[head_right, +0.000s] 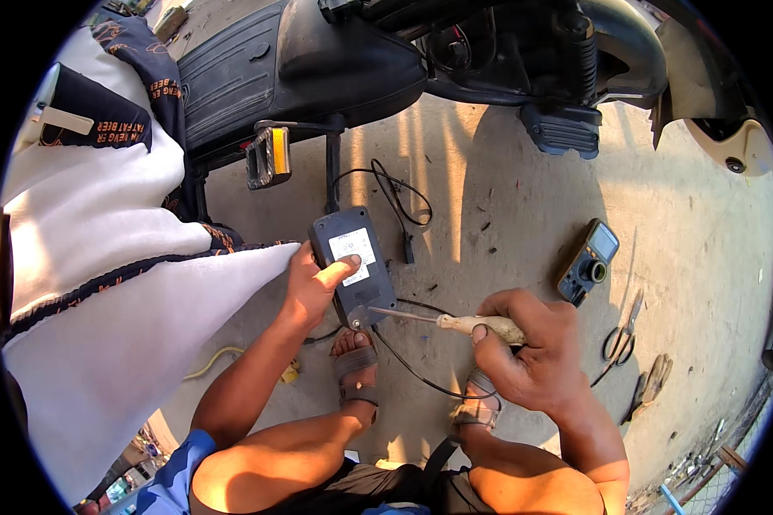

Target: The person uses a screwdriver to manipulate a black electronic component and wires near the seat of a scooter. They connect a power adapter to the scooter's wiring and place the component on the scooter's floorboard.

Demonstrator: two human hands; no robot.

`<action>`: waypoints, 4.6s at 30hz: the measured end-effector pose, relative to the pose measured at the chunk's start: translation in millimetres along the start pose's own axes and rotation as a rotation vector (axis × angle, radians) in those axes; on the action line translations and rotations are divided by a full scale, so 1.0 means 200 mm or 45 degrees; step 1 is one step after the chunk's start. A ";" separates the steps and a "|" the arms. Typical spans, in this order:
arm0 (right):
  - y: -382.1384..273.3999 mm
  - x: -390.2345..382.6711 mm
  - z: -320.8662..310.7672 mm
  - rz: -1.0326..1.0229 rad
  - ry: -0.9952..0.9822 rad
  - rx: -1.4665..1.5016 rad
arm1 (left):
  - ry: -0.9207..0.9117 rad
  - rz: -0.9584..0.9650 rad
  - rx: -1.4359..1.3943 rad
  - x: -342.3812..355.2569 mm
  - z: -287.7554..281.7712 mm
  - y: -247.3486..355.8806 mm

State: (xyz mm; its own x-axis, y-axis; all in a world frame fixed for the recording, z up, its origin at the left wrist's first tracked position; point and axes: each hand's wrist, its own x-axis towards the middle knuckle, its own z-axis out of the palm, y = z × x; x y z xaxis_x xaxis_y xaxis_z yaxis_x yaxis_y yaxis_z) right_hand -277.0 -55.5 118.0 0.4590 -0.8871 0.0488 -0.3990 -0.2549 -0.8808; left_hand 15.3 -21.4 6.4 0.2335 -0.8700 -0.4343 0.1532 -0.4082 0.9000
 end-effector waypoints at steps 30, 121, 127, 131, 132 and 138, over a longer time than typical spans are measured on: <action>0.02 0.00 0.12 -0.056 -0.161 0.007 | -0.012 -0.018 -0.055 0.01 0.00 0.01; -0.03 0.05 0.09 -0.139 -0.474 -0.310 | 0.006 0.113 0.057 0.02 -0.01 -0.03; 0.00 0.05 0.08 -0.121 -0.527 -0.410 | 0.015 0.137 0.049 0.01 0.00 -0.01; -0.03 0.06 0.09 -0.156 -0.439 -0.249 | 0.028 0.170 0.007 0.02 0.00 -0.03; -0.02 0.06 0.10 -0.201 -0.391 -0.219 | 0.024 0.178 0.014 0.02 0.00 -0.03; -0.02 0.06 0.07 0.031 -0.649 -0.358 | 0.011 0.143 0.103 0.01 -0.01 -0.02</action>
State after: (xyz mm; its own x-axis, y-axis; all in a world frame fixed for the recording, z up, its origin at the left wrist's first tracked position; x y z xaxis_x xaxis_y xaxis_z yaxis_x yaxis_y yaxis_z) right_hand -258.0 -59.8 116.0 0.7434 -0.6144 -0.2644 -0.5779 -0.3908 -0.7165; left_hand 17.1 -21.8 1.2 0.2528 -0.9093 -0.3307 0.0475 -0.3297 0.9429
